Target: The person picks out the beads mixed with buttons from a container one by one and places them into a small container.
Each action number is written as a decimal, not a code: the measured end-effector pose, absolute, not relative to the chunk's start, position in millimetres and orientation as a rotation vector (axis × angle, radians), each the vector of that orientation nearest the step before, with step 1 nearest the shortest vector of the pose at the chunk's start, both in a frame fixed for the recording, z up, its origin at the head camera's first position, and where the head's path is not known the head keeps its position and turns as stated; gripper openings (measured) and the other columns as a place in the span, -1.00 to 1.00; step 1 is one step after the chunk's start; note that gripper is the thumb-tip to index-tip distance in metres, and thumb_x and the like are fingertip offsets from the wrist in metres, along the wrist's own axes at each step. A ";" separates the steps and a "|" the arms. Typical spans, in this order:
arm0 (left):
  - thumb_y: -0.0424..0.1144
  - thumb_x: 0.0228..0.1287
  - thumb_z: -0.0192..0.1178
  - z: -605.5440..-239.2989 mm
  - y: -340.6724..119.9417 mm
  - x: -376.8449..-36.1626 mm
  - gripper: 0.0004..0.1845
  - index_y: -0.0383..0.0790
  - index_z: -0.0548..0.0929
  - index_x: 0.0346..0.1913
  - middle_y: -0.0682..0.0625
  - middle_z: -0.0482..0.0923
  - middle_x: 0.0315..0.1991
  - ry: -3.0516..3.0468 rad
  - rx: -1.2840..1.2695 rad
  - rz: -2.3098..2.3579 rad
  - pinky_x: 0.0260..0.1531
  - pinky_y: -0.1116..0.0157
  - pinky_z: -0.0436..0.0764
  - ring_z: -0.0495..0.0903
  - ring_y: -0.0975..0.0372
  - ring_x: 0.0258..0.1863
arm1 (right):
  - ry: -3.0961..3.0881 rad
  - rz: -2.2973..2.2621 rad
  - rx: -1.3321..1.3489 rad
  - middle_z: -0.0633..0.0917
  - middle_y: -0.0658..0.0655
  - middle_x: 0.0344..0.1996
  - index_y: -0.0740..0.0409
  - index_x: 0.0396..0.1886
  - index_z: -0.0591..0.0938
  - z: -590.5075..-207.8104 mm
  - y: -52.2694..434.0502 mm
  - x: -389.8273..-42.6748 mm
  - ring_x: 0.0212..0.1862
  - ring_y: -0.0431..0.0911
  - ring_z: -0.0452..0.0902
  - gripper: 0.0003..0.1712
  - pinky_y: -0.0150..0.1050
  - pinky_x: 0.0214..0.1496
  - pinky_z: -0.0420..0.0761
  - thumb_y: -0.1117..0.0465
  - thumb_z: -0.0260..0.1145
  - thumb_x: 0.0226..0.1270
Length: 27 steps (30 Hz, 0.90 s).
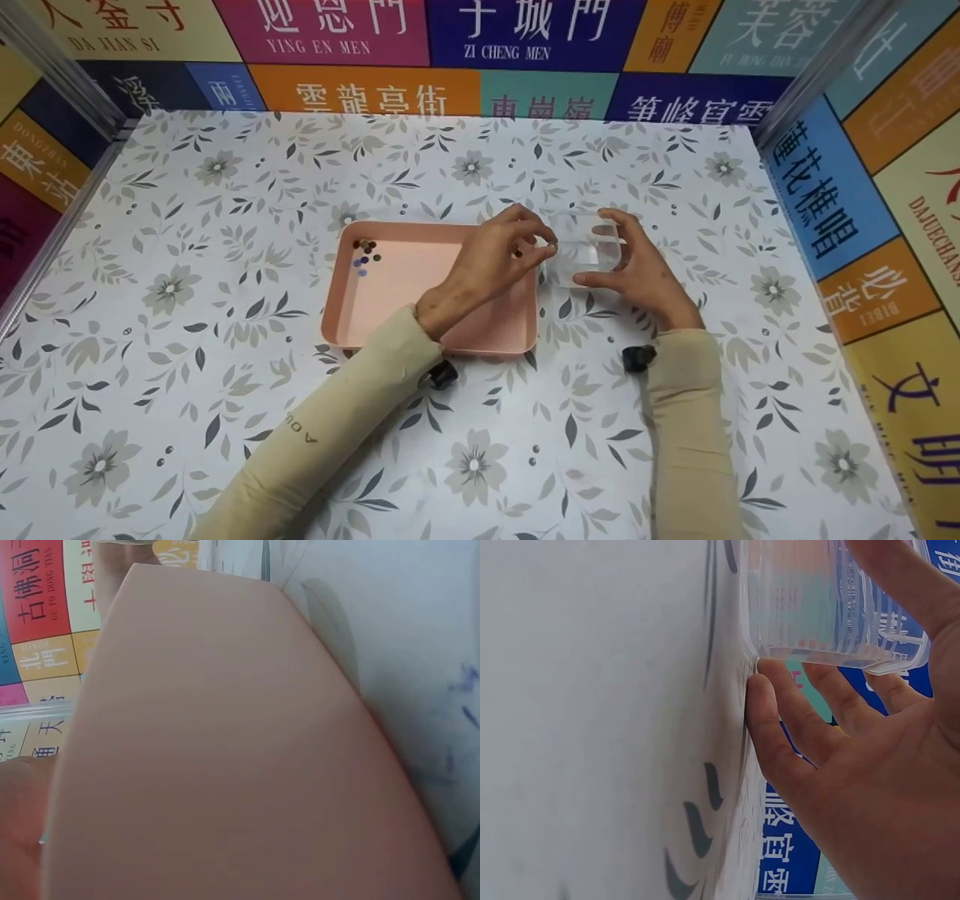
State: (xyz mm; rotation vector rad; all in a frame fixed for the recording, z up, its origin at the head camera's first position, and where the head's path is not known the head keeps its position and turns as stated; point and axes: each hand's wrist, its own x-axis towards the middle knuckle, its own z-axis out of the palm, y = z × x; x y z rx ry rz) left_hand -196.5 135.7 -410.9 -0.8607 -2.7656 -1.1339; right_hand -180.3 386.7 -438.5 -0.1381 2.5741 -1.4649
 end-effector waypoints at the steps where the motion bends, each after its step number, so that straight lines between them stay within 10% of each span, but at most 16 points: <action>1: -0.03 0.50 0.27 -410.8 136.9 -196.4 -0.79 0.08 0.79 0.05 0.12 0.60 0.05 -2.772 -0.861 -1.142 -0.11 0.54 0.57 0.65 0.29 0.01 | 2.575 -1.464 -0.140 0.39 0.16 0.52 -0.29 0.62 0.13 -438.5 386.9 -180.3 0.51 0.05 0.34 0.13 -0.51 0.16 0.51 0.26 0.59 0.20; 27: 0.01 0.48 0.28 -422.5 149.0 -199.3 -0.76 0.06 0.79 0.05 0.09 0.61 -0.01 -2.787 -0.886 -1.067 -0.24 0.54 0.54 0.67 0.37 -0.18 | 2.575 -1.477 -0.149 0.37 0.16 0.52 -0.18 0.64 0.11 -440.9 388.3 -182.5 0.47 -0.04 0.34 0.13 -0.53 0.08 0.55 0.33 0.56 0.23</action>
